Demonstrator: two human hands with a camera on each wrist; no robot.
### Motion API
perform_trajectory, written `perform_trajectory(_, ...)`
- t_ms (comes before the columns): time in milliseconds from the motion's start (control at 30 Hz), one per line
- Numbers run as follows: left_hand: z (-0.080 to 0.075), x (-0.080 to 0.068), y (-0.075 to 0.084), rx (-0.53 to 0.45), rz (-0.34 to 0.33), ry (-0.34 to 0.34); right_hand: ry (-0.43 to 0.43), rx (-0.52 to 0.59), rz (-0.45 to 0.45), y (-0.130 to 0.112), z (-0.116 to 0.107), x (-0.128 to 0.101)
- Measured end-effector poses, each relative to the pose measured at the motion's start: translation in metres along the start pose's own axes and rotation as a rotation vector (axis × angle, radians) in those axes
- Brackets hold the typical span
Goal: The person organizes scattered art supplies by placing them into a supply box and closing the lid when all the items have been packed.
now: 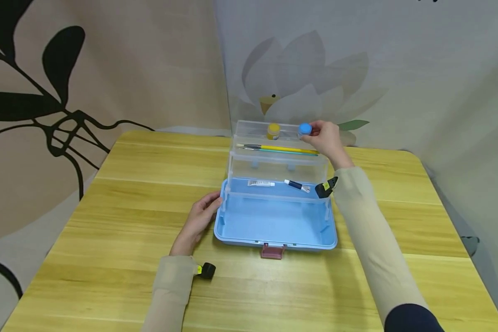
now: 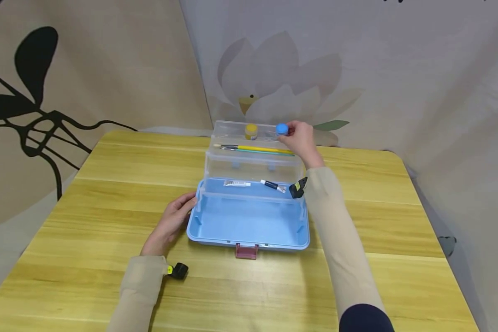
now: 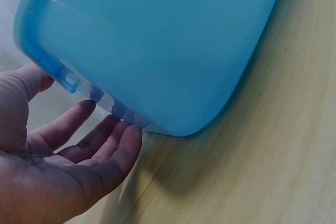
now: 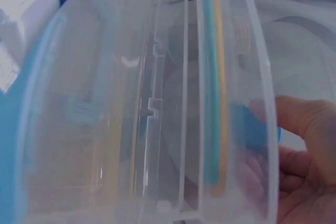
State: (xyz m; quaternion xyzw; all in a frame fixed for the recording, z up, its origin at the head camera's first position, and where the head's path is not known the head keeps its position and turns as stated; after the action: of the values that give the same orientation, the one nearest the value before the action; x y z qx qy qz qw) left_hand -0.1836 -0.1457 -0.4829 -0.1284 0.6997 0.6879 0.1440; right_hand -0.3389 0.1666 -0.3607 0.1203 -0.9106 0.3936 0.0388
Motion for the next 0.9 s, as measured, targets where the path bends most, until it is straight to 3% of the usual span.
perform_trajectory(900,0.000,0.001,-0.001,-0.002,0.000,0.002,-0.061,0.011,0.030,-0.004,0.014,0.012)
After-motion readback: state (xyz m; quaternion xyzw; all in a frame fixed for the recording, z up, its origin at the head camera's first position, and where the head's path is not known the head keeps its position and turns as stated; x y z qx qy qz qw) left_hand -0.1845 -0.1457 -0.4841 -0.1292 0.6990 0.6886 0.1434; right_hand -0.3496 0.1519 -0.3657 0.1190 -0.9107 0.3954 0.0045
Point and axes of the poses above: each hand's wrist, its own x-axis towards the middle knuckle, its own z-axis out of the palm, y = z × x, the point moved 3 cm from there along x, towards the middle knuckle, and after that the axes turned 8 degrees about -z, right-handed, at the moved point
